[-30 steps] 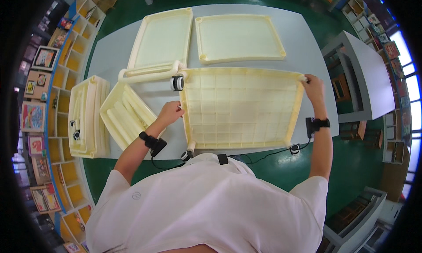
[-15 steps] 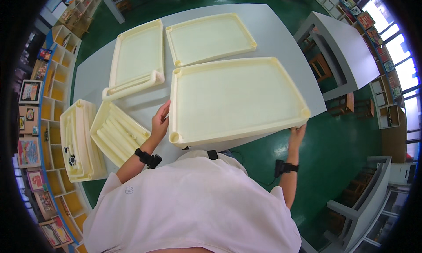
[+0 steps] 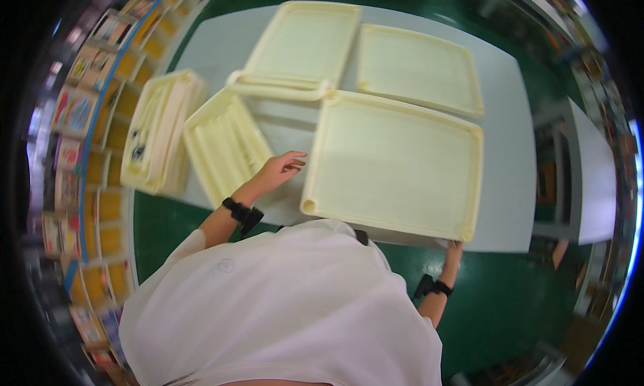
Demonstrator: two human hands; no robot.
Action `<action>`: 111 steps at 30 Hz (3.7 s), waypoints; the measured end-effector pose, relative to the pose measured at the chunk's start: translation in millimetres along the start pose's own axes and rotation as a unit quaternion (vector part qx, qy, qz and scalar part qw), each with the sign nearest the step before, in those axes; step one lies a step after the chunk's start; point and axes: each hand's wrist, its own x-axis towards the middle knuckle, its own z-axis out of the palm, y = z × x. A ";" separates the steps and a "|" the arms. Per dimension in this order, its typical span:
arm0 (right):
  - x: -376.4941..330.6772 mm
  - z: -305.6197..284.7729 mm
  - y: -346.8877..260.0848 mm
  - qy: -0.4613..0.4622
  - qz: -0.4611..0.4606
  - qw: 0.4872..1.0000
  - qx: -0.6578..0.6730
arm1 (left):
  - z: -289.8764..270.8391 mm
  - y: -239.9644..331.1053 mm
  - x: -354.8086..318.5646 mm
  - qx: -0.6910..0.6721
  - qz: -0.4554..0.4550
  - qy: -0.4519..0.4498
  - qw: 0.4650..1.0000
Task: The person assembles a multi-tiered plastic storage cart by attaching wheels to a base tray and then stacking trays using support pillars.
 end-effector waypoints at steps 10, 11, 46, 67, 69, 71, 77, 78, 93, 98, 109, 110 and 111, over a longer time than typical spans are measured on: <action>0.7 -32.3 -149.8 0.177 0.026 0.979 0.095 | -94.4 -108.6 -119.1 0.220 -0.268 0.315 0.883; 20.5 -31.4 -137.4 0.118 -0.011 0.993 0.020 | -94.3 -110.6 -113.3 0.218 -0.268 0.313 0.885; -17.4 38.9 -185.5 0.198 -0.099 0.890 -0.399 | -120.2 -115.0 -73.5 -0.254 -0.170 0.430 0.849; -145.5 180.5 -413.9 -0.333 -0.181 0.880 0.287 | 31.4 115.8 1.9 -0.179 0.096 -0.221 0.954; -147.1 181.1 -413.4 -0.327 -0.172 0.879 0.300 | 29.7 112.6 3.1 -0.180 0.100 -0.238 0.949; -146.6 180.9 -411.4 -0.323 -0.163 0.879 0.310 | 31.8 113.4 1.8 -0.160 0.092 -0.230 0.955; -143.6 188.4 -408.1 -0.312 -0.214 0.874 0.304 | 35.9 119.9 -1.6 -0.158 0.149 -0.135 0.967; -144.4 189.0 -409.6 -0.329 -0.234 0.872 0.276 | 36.9 121.0 -0.3 -0.158 0.147 -0.134 0.967; -122.3 159.1 -359.5 -0.087 -0.216 0.920 0.314 | 6.3 89.2 -14.3 -0.358 0.170 0.047 0.917; -130.7 144.9 -344.5 -0.043 -0.254 0.909 0.327 | 2.3 83.7 -10.4 -0.379 0.218 -0.010 0.899; -127.2 151.0 -340.5 -0.168 -0.288 0.905 0.263 | 9.9 89.7 -31.8 -0.224 0.319 -0.173 0.905; -120.5 148.0 -338.3 -0.176 -0.290 0.903 0.264 | 11.6 93.7 -36.9 -0.221 0.314 -0.158 0.910; -112.6 143.8 -334.8 -0.188 -0.278 0.898 0.284 | 13.7 91.9 -38.9 -0.218 0.314 -0.149 0.912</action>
